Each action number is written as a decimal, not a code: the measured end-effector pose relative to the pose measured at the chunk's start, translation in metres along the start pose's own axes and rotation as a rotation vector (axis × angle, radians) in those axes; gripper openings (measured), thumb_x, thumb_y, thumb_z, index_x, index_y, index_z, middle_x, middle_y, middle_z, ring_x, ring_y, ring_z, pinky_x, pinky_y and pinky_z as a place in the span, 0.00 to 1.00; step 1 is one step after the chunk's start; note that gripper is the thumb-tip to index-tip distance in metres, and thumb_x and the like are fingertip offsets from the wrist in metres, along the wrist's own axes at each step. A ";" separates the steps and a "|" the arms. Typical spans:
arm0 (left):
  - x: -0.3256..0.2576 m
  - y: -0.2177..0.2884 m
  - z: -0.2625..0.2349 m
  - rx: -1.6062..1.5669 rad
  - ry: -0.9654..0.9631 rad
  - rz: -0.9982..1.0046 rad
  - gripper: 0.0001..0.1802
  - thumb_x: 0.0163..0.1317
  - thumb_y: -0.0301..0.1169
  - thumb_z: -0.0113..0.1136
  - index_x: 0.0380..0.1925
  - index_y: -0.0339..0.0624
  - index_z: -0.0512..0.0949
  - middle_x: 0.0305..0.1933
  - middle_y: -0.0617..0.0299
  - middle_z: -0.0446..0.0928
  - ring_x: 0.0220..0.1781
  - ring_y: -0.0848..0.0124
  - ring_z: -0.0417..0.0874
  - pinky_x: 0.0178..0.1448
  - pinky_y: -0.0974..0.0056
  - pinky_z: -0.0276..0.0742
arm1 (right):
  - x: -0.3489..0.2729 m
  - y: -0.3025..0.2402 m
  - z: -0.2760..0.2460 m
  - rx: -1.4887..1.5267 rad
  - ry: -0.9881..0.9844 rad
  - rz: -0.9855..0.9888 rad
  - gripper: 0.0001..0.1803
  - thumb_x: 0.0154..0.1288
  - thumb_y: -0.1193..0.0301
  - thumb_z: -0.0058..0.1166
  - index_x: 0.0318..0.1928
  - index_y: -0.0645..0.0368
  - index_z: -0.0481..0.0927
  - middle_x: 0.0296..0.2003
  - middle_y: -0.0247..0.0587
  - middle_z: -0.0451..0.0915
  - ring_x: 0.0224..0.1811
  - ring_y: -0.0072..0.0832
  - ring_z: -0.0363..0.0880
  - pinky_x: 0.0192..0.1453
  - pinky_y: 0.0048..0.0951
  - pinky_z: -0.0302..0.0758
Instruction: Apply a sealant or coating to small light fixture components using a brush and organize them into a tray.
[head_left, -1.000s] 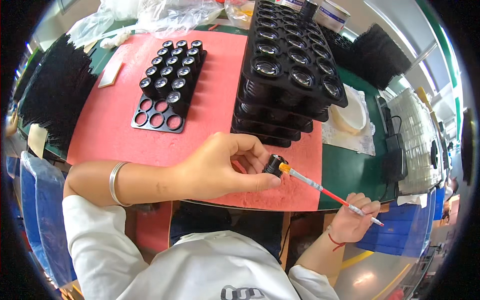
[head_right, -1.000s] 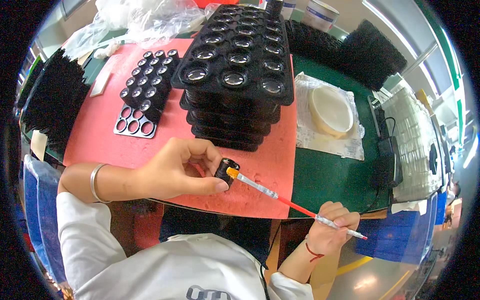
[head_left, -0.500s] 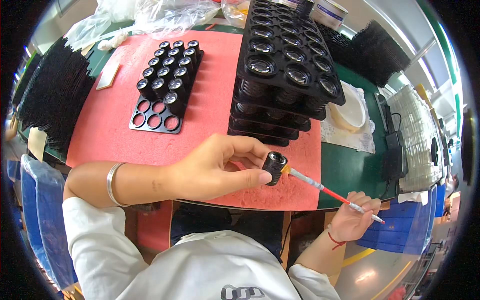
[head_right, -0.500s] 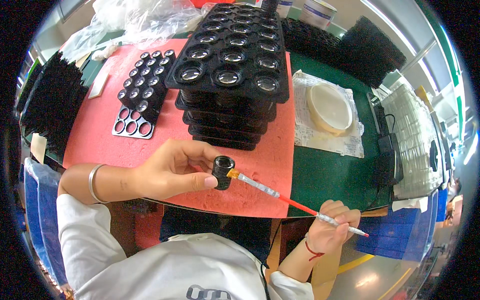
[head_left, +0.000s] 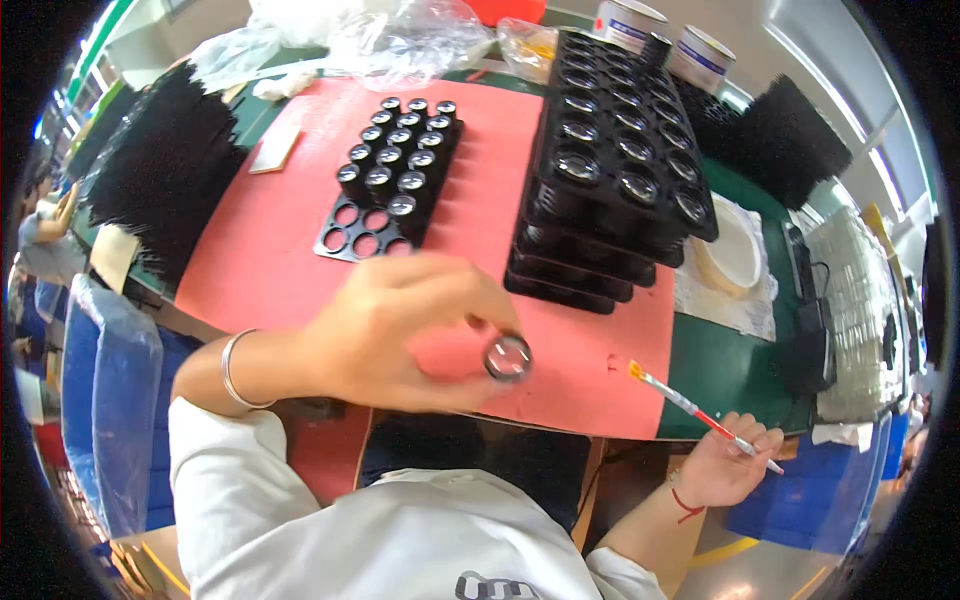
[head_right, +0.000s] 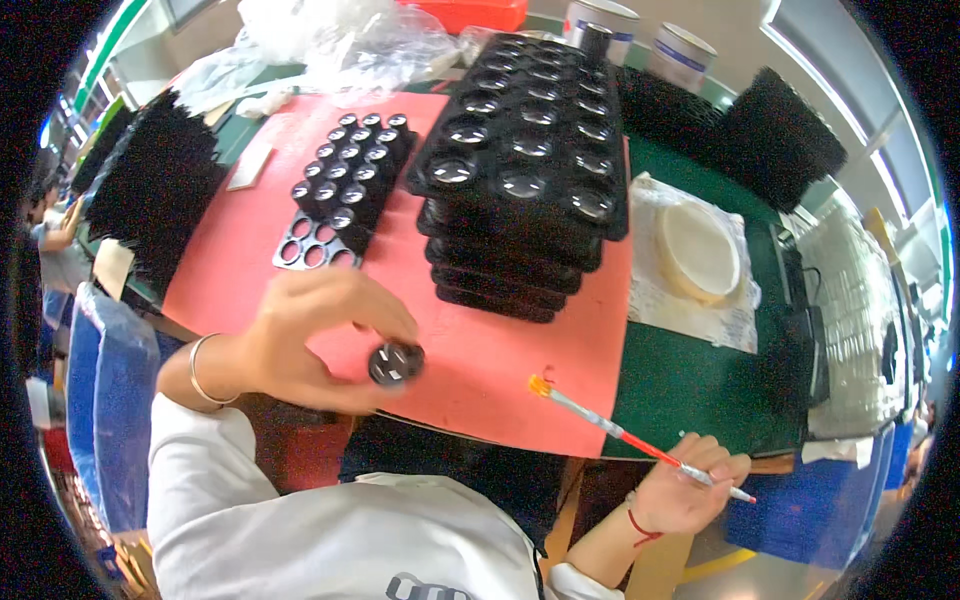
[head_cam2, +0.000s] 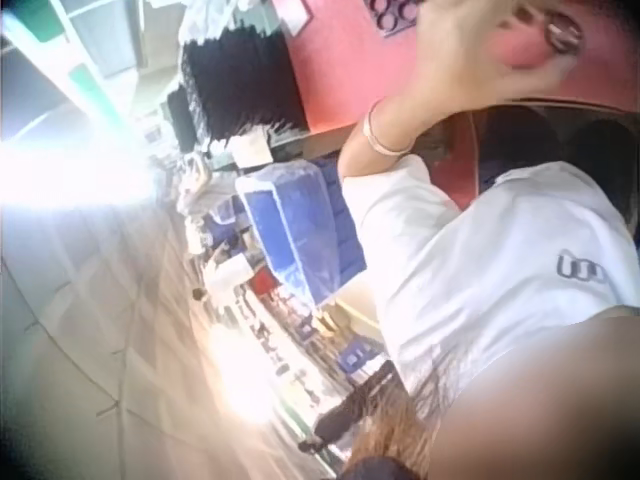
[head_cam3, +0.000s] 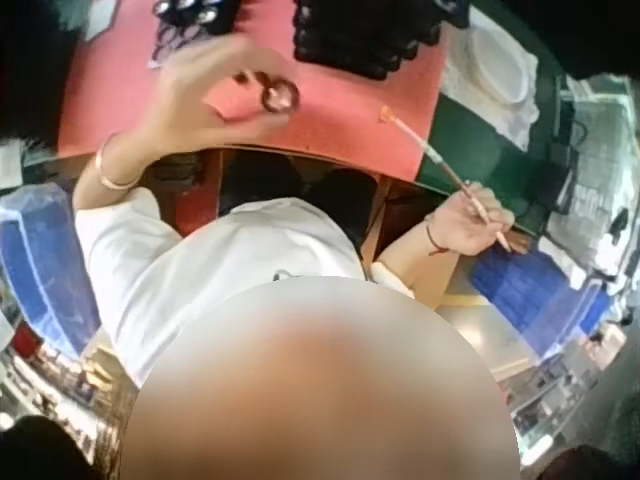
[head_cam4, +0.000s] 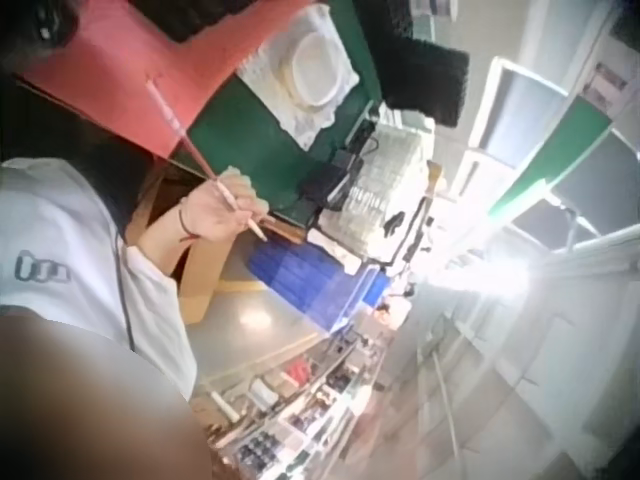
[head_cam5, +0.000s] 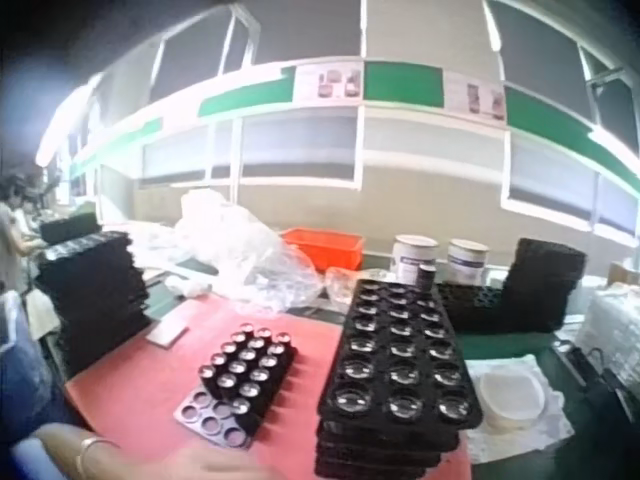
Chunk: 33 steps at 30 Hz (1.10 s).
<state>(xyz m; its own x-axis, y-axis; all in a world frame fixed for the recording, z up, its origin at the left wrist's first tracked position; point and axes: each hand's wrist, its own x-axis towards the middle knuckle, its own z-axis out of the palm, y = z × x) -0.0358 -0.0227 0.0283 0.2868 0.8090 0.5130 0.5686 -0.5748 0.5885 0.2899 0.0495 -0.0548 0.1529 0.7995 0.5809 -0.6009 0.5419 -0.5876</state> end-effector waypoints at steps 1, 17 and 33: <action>-0.002 0.001 -0.008 0.162 0.098 -0.031 0.14 0.39 0.25 0.67 0.30 0.39 0.77 0.31 0.61 0.76 0.30 0.72 0.78 0.32 0.72 0.74 | 0.000 -0.001 0.000 0.013 -0.009 0.003 0.13 0.63 0.65 0.43 0.27 0.55 0.57 0.16 0.30 0.54 0.20 0.19 0.49 0.28 0.26 0.48; -0.042 -0.061 -0.048 0.587 0.289 -0.591 0.17 0.43 0.31 0.68 0.31 0.33 0.77 0.21 0.59 0.71 0.22 0.73 0.68 0.26 0.69 0.64 | -0.002 0.002 0.000 0.011 -0.044 -0.029 0.10 0.64 0.68 0.40 0.28 0.56 0.58 0.15 0.31 0.57 0.19 0.19 0.51 0.27 0.26 0.49; 0.172 -0.017 -0.046 0.723 0.301 0.028 0.27 0.42 0.48 0.60 0.36 0.37 0.77 0.36 0.48 0.77 0.39 0.55 0.78 0.45 0.56 0.72 | -0.005 0.000 0.001 -0.205 -0.049 -0.081 0.14 0.60 0.62 0.47 0.27 0.59 0.64 0.13 0.36 0.63 0.13 0.23 0.59 0.19 0.23 0.55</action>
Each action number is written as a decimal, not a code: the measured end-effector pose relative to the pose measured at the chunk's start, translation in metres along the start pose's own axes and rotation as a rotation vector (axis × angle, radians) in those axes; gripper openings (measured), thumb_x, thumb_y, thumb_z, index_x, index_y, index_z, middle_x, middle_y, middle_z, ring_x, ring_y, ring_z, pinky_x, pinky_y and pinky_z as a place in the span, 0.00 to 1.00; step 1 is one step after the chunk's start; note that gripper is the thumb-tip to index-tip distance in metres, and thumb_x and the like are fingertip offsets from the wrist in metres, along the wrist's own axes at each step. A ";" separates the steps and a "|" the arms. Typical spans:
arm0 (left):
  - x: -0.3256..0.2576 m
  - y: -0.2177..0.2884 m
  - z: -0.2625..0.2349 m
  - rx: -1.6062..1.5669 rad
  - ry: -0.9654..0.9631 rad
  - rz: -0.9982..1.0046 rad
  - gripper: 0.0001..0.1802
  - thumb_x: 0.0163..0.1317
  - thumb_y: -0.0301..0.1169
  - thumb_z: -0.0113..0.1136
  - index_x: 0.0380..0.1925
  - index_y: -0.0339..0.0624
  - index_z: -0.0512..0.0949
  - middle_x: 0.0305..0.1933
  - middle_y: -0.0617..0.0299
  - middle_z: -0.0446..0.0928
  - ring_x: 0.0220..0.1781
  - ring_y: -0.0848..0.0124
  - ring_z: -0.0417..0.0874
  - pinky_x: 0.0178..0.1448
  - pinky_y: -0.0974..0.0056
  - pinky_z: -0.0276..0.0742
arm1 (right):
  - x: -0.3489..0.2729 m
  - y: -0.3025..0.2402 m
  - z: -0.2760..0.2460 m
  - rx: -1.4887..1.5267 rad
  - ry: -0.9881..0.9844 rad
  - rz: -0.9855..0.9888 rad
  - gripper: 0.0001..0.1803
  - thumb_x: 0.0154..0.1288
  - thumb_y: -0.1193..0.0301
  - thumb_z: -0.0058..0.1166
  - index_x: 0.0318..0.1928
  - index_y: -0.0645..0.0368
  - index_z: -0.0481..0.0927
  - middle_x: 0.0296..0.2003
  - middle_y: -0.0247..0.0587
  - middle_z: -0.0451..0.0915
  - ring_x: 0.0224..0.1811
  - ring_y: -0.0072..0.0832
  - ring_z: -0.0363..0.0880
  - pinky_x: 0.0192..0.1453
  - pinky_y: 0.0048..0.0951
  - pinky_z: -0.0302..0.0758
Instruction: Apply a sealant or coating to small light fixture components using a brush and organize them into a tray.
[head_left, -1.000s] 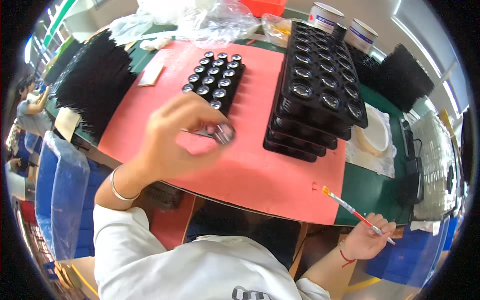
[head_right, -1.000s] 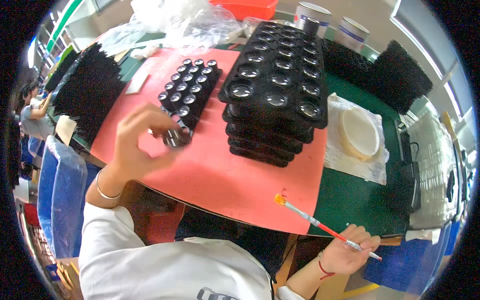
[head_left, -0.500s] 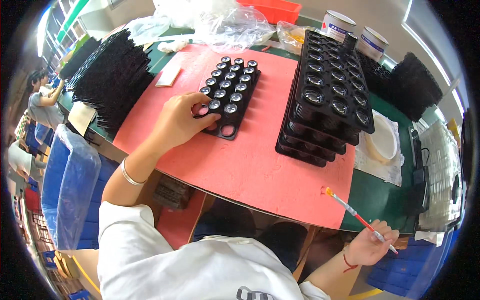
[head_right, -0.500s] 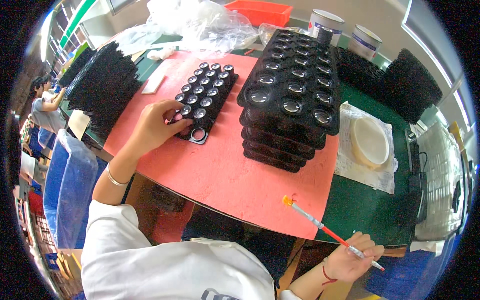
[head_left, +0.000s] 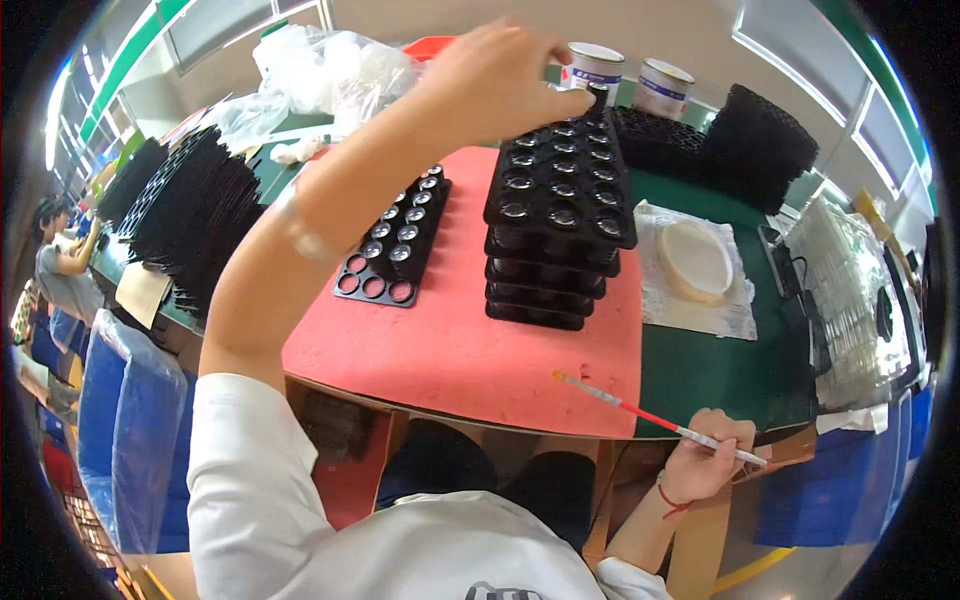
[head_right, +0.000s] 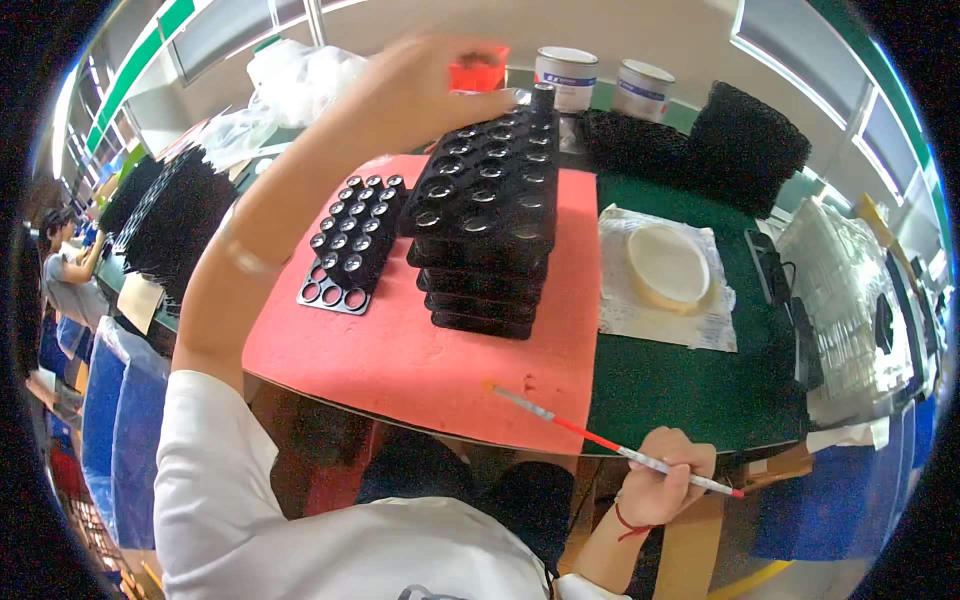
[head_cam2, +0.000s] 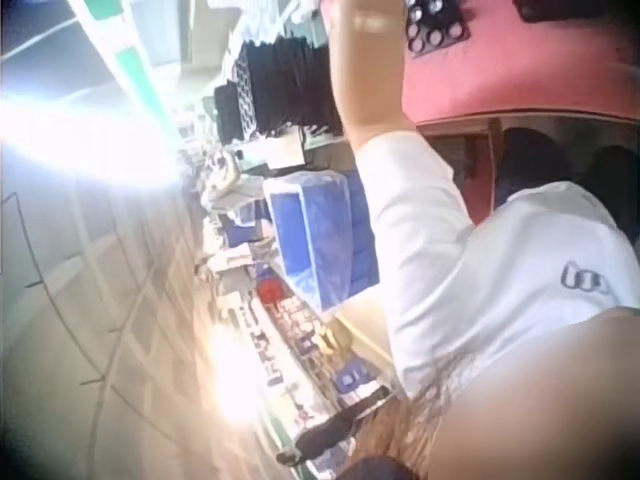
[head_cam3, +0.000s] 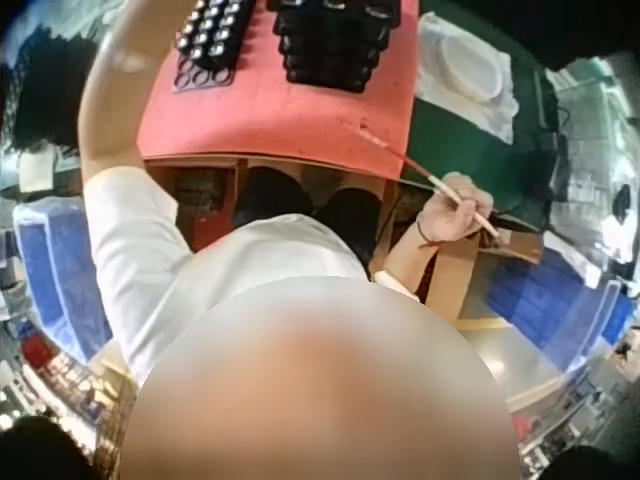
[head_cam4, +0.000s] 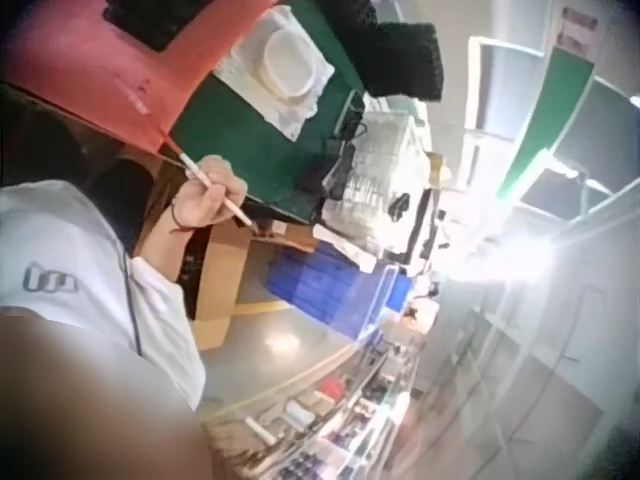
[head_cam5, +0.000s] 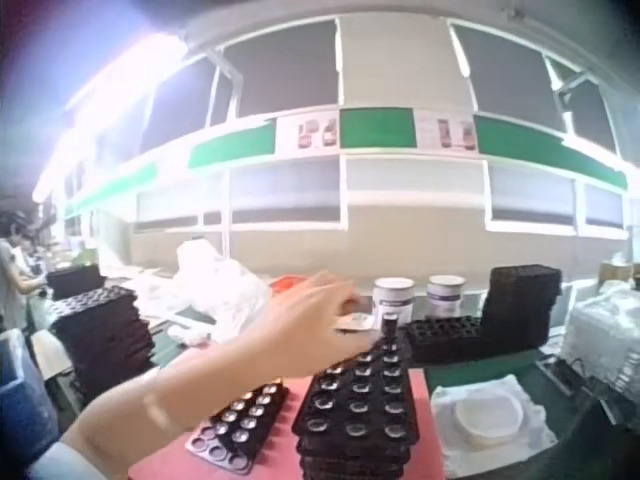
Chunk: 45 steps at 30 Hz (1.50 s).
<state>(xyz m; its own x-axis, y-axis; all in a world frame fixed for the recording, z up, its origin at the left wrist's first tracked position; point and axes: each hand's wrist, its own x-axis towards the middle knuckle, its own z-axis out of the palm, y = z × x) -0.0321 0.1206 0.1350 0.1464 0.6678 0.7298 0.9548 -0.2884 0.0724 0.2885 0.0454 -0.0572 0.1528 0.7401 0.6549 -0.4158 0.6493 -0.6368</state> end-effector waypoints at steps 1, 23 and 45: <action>0.018 -0.006 0.021 0.024 -0.023 0.004 0.29 0.39 0.49 0.60 0.36 0.36 0.78 0.36 0.47 0.78 0.40 0.55 0.78 0.45 0.57 0.72 | 0.000 0.000 -0.001 0.011 -0.006 -0.007 0.14 0.60 0.63 0.46 0.27 0.59 0.64 0.13 0.37 0.64 0.12 0.23 0.60 0.18 0.23 0.56; -0.111 0.085 -0.024 -0.481 -0.196 0.596 0.13 0.39 0.26 0.62 0.30 0.39 0.77 0.35 0.59 0.73 0.37 0.62 0.77 0.40 0.64 0.76 | 0.047 -0.012 -0.028 -0.339 0.382 -0.218 0.15 0.67 0.62 0.37 0.31 0.61 0.68 0.20 0.38 0.66 0.23 0.24 0.65 0.30 0.25 0.63; -0.176 0.037 0.013 -1.012 -0.618 -0.442 0.19 0.45 0.32 0.68 0.37 0.36 0.76 0.33 0.58 0.79 0.35 0.71 0.81 0.43 0.68 0.77 | 0.076 0.004 -0.004 -0.637 0.270 -0.200 0.14 0.68 0.67 0.39 0.31 0.66 0.72 0.26 0.40 0.73 0.25 0.22 0.70 0.32 0.21 0.68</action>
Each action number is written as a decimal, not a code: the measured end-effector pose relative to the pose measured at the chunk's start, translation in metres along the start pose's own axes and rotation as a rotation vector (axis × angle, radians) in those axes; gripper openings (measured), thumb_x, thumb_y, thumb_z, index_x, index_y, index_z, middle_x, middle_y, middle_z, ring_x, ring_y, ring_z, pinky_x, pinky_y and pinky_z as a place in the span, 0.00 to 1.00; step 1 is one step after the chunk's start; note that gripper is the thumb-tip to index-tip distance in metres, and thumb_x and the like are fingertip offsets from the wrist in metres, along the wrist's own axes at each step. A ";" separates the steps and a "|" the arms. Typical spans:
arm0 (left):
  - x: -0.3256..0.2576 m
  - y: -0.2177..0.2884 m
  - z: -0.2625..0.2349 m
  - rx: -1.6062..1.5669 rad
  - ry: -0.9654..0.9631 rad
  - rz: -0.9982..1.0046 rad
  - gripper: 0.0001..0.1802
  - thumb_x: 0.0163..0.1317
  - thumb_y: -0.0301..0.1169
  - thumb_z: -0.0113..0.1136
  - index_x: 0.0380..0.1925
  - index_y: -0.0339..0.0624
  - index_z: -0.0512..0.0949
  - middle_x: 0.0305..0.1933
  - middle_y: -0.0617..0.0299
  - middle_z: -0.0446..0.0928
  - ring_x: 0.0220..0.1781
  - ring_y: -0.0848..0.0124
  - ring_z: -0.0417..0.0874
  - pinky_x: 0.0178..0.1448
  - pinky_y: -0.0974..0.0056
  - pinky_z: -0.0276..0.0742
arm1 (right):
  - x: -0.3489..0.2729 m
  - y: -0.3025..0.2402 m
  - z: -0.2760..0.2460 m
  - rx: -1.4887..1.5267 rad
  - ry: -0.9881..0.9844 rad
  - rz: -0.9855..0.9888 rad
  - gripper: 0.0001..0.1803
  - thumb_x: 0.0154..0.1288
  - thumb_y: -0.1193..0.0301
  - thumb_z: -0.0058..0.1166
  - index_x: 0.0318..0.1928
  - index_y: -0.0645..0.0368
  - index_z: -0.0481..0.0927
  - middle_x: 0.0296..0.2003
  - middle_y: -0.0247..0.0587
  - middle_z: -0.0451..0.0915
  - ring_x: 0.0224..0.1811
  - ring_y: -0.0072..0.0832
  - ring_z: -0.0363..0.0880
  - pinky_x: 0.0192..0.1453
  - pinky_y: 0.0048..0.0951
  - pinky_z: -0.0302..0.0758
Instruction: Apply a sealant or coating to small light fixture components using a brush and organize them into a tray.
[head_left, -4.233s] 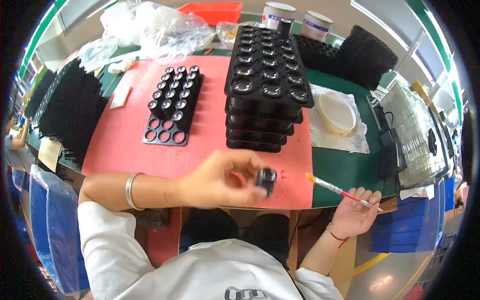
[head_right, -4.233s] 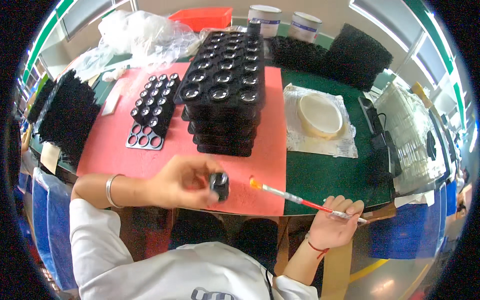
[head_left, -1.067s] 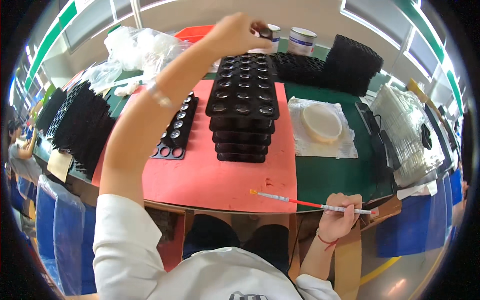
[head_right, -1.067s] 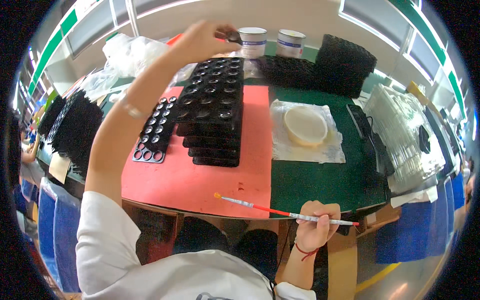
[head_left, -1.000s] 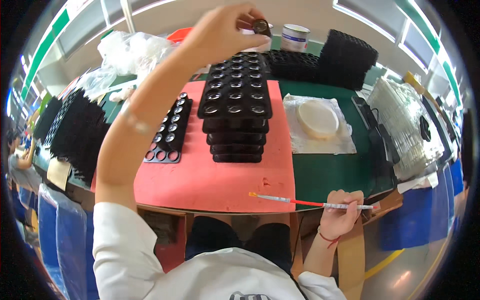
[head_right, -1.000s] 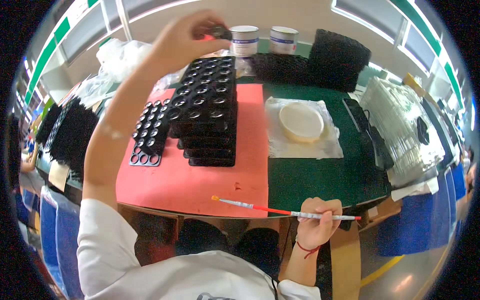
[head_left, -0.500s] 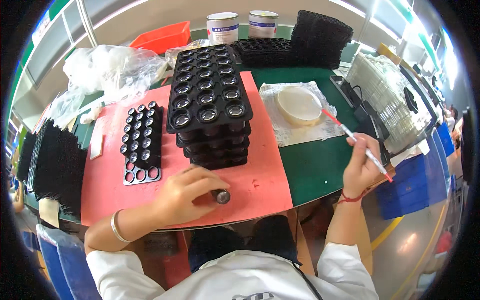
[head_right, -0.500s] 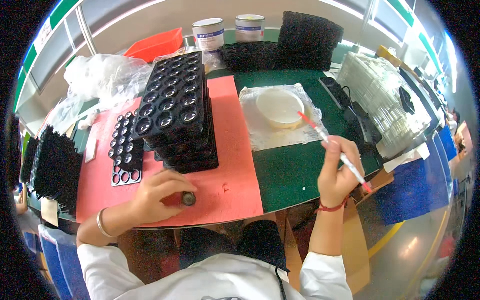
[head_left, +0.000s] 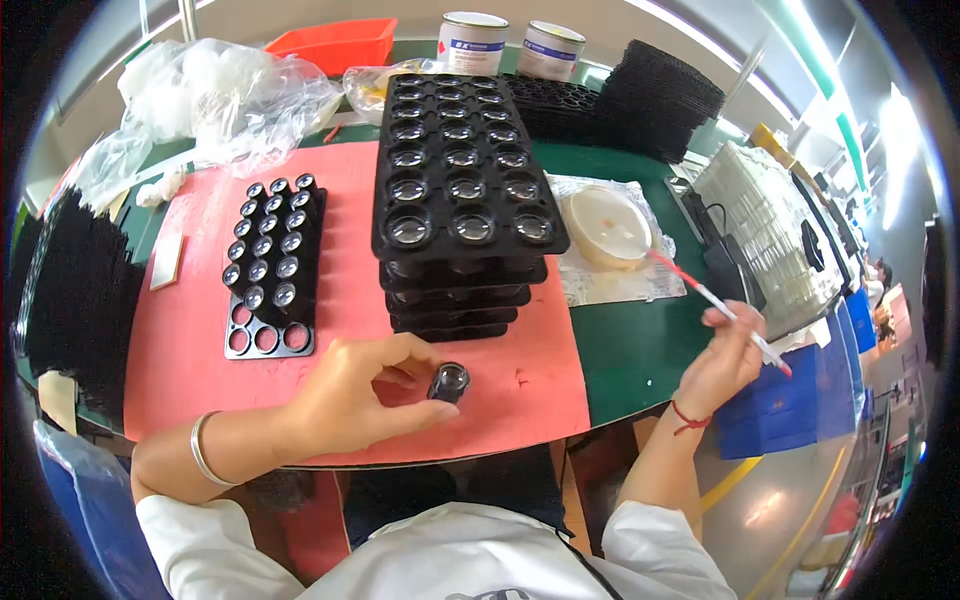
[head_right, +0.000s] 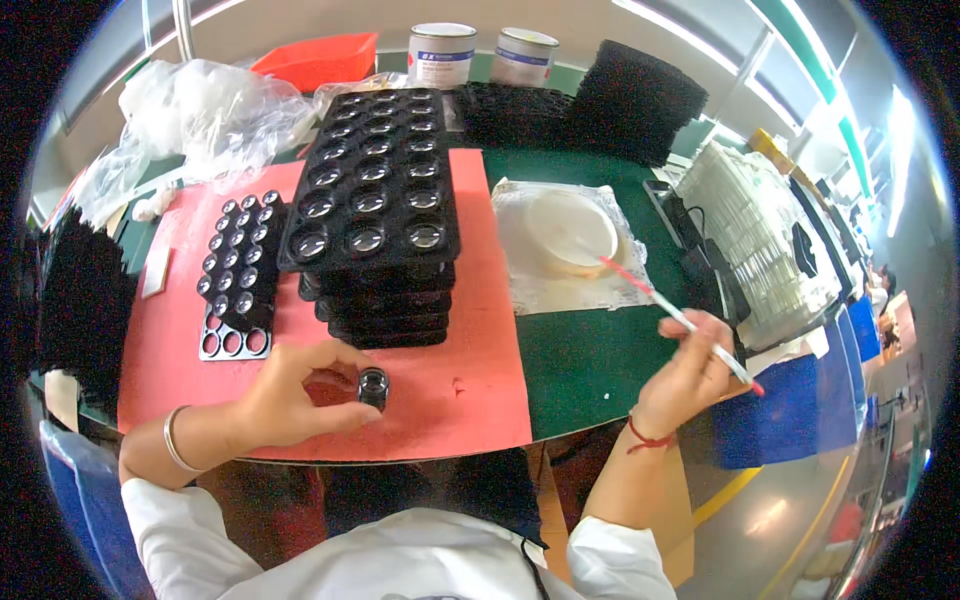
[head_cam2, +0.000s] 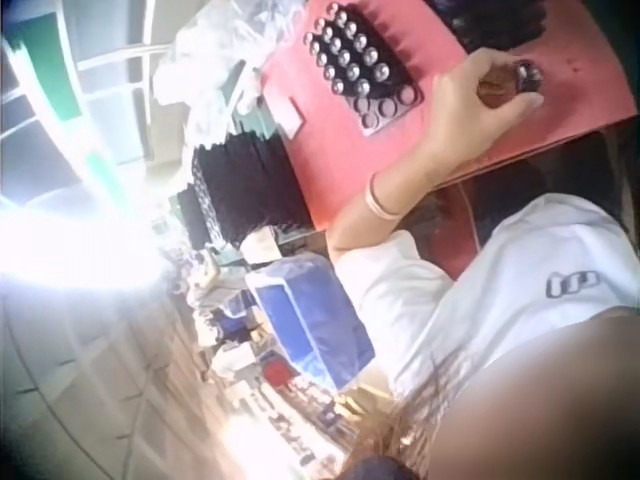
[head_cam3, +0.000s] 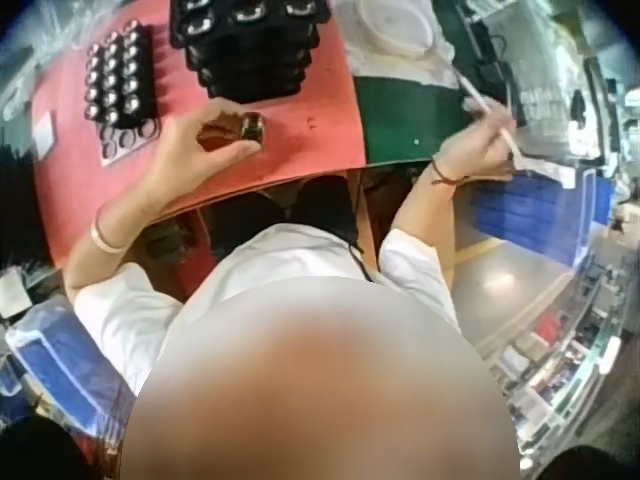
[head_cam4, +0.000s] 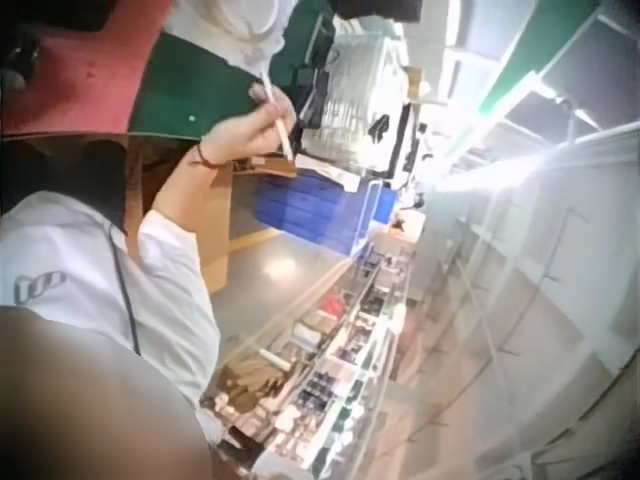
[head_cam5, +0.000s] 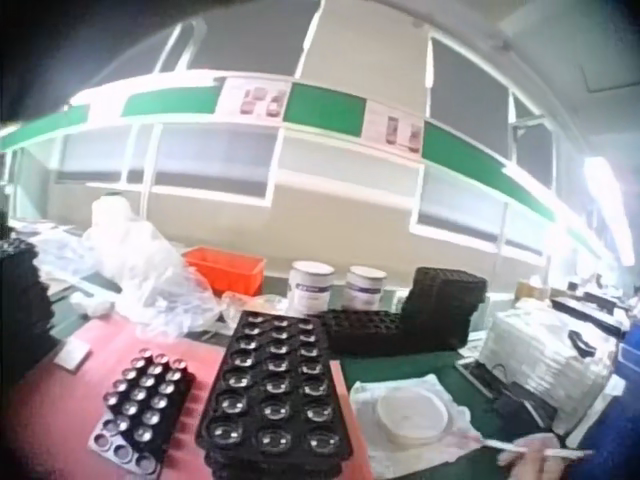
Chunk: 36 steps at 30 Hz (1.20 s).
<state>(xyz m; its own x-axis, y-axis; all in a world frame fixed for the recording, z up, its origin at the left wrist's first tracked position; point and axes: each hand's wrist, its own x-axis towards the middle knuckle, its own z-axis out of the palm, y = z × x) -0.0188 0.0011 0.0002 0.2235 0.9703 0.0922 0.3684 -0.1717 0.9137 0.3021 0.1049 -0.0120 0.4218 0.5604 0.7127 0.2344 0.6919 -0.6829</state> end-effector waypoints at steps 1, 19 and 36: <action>-0.001 0.000 -0.001 -0.072 -0.011 -0.074 0.19 0.46 0.33 0.68 0.37 0.35 0.76 0.33 0.58 0.79 0.36 0.73 0.81 0.44 0.69 0.77 | -0.001 0.000 -0.004 0.039 0.075 -0.002 0.14 0.68 0.67 0.39 0.31 0.65 0.72 0.26 0.40 0.72 0.26 0.23 0.69 0.32 0.21 0.67; 0.004 0.000 -0.006 -0.260 0.014 -0.180 0.20 0.44 0.37 0.69 0.26 0.28 0.75 0.24 0.57 0.78 0.28 0.77 0.79 0.38 0.72 0.77 | -0.082 -0.024 0.002 0.660 -0.327 0.222 0.14 0.67 0.60 0.40 0.29 0.55 0.60 0.17 0.30 0.58 0.19 0.21 0.53 0.26 0.25 0.51; 0.004 -0.003 -0.009 -0.372 -0.087 -0.143 0.17 0.52 0.29 0.60 0.41 0.30 0.74 0.38 0.58 0.78 0.41 0.74 0.79 0.45 0.71 0.75 | -0.086 -0.018 -0.001 0.489 -0.349 0.085 0.16 0.66 0.59 0.41 0.27 0.56 0.61 0.16 0.32 0.60 0.19 0.22 0.55 0.26 0.25 0.52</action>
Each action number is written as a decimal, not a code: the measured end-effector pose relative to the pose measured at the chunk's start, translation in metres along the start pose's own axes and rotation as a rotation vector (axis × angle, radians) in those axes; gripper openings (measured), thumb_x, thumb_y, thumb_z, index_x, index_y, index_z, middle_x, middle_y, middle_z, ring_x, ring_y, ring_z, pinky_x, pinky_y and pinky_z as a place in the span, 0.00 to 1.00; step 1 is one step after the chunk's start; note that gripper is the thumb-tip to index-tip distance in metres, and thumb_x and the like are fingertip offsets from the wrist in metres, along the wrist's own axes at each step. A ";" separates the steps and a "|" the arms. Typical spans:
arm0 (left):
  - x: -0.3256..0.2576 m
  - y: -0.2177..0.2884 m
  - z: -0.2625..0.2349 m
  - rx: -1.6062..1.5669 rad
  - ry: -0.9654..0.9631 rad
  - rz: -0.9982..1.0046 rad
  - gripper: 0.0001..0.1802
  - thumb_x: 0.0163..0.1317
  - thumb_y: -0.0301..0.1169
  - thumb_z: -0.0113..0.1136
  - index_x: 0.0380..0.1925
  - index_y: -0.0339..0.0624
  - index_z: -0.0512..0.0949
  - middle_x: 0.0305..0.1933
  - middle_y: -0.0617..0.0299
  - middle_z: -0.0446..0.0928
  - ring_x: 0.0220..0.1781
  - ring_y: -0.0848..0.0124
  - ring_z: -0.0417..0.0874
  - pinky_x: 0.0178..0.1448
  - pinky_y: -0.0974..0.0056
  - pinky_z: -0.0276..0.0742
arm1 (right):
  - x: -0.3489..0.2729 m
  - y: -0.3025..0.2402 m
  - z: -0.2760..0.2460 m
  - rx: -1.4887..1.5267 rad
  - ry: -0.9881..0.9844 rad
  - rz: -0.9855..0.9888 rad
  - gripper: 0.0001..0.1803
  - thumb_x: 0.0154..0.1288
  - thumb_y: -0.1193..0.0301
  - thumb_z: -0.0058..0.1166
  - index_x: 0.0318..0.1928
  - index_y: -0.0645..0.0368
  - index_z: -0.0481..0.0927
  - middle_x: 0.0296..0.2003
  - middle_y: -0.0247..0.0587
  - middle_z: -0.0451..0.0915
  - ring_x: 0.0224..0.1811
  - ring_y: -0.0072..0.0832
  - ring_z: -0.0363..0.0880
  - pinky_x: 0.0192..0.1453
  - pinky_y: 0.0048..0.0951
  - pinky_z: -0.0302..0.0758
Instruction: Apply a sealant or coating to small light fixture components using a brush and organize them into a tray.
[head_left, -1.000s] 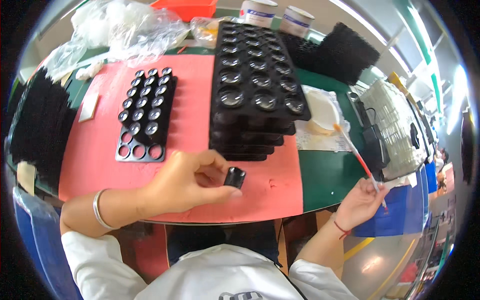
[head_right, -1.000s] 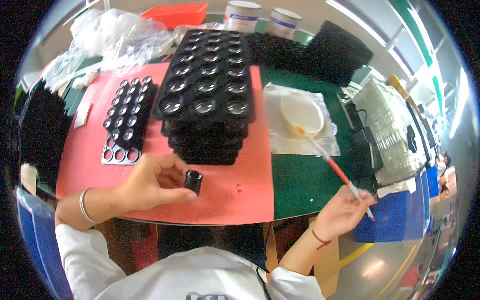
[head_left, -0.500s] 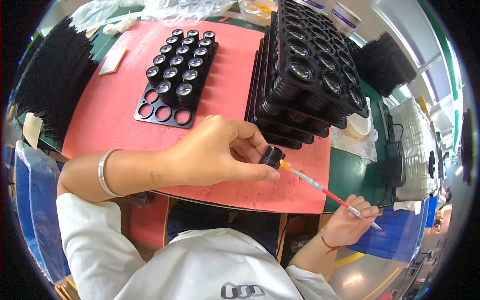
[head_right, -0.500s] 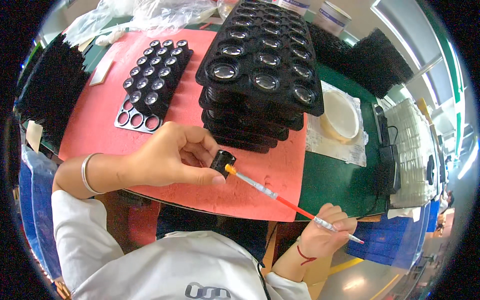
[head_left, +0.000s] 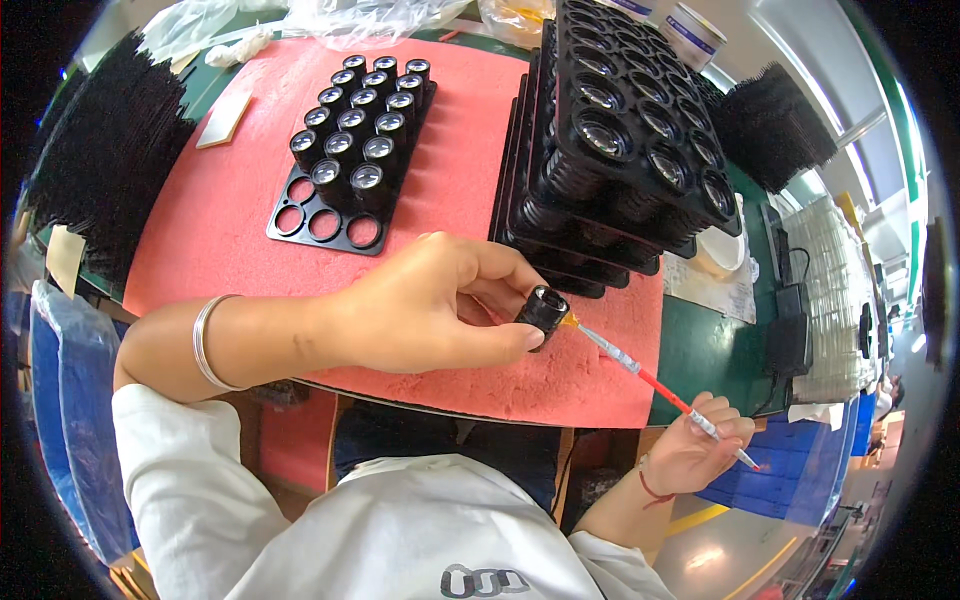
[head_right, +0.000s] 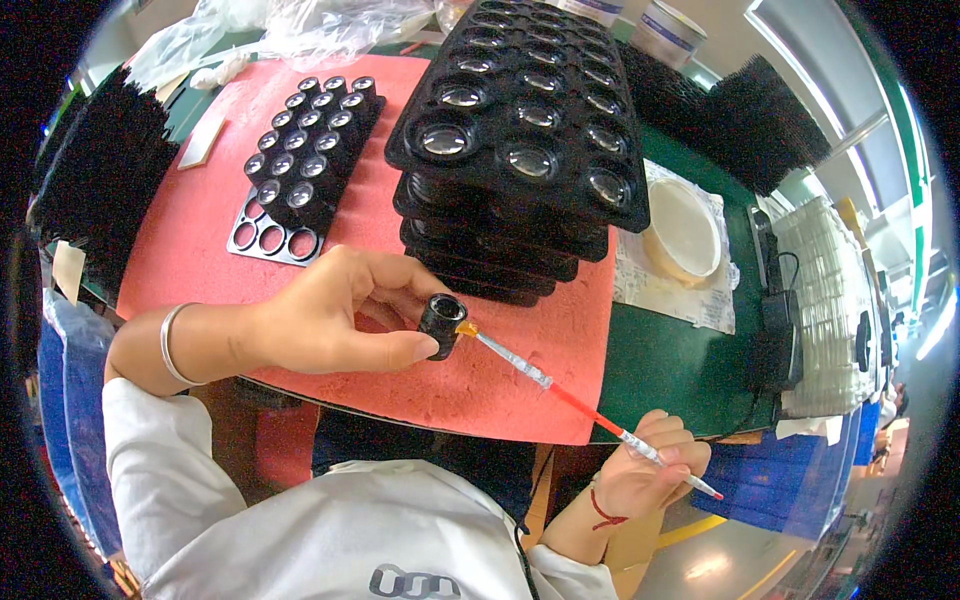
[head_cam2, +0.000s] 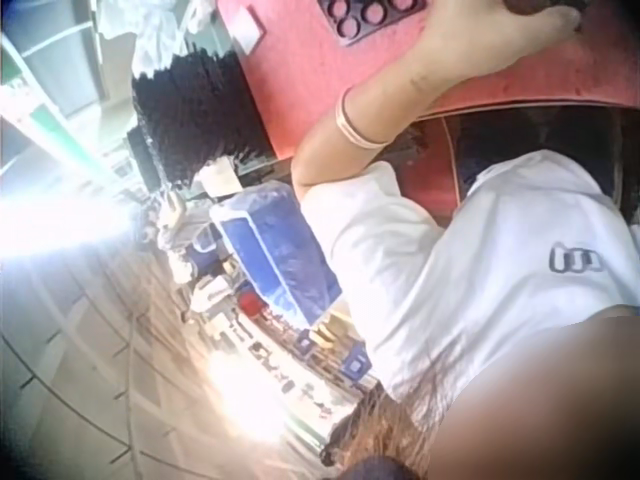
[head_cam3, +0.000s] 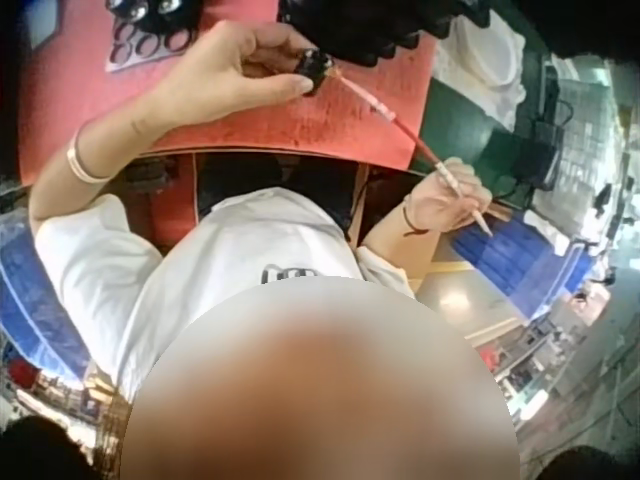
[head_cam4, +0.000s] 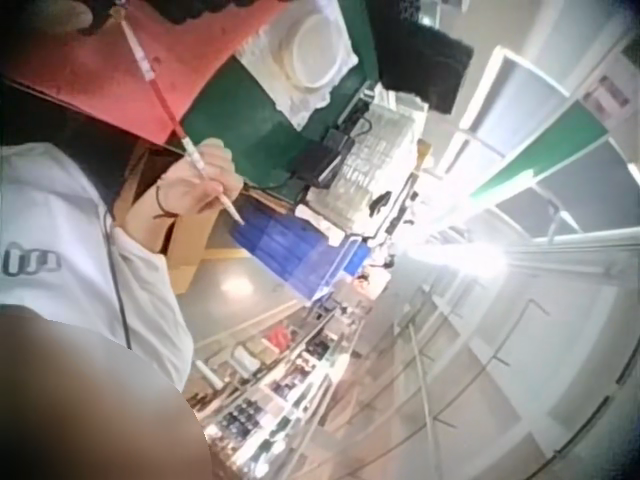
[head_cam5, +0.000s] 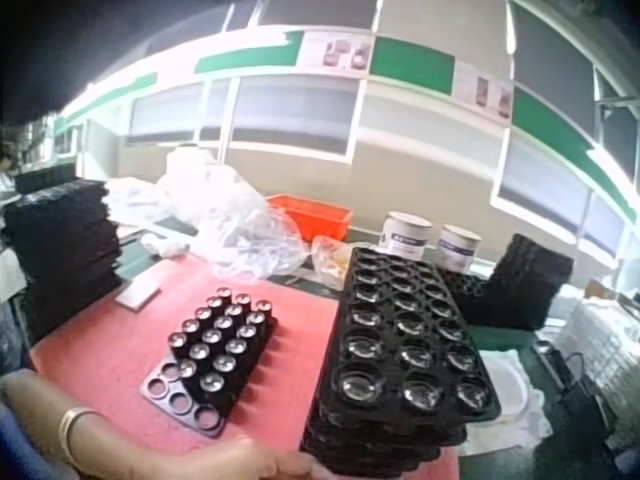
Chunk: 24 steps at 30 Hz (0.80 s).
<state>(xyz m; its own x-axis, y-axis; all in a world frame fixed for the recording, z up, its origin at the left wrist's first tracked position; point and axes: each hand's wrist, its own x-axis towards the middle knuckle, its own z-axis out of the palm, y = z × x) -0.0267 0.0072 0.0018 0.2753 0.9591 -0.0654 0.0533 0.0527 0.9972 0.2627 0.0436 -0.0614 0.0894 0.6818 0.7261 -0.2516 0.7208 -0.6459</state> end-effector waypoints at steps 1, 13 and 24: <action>0.000 -0.001 0.000 -0.011 -0.022 0.001 0.18 0.53 0.28 0.60 0.43 0.32 0.72 0.41 0.59 0.77 0.43 0.75 0.78 0.45 0.71 0.75 | 0.000 0.000 0.001 0.000 0.002 -0.001 0.16 0.66 0.59 0.41 0.27 0.56 0.61 0.16 0.32 0.60 0.19 0.22 0.55 0.26 0.25 0.52; 0.000 0.006 0.006 0.023 0.045 -0.024 0.18 0.49 0.33 0.65 0.34 0.27 0.75 0.30 0.58 0.79 0.35 0.75 0.79 0.44 0.71 0.75 | -0.002 -0.002 -0.001 0.163 0.078 0.022 0.15 0.66 0.59 0.40 0.28 0.55 0.60 0.16 0.31 0.58 0.18 0.21 0.54 0.26 0.25 0.51; 0.000 0.001 0.006 0.080 0.081 -0.025 0.19 0.48 0.34 0.67 0.31 0.28 0.75 0.29 0.59 0.78 0.32 0.77 0.78 0.40 0.73 0.75 | -0.001 -0.001 0.002 0.050 0.009 0.001 0.14 0.65 0.62 0.41 0.27 0.58 0.61 0.17 0.37 0.63 0.19 0.24 0.59 0.24 0.26 0.55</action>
<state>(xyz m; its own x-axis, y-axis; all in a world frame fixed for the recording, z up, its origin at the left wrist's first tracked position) -0.0212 0.0052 0.0025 0.1941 0.9774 -0.0841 0.1368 0.0580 0.9889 0.2608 0.0419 -0.0609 0.0976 0.6839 0.7230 -0.2997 0.7129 -0.6339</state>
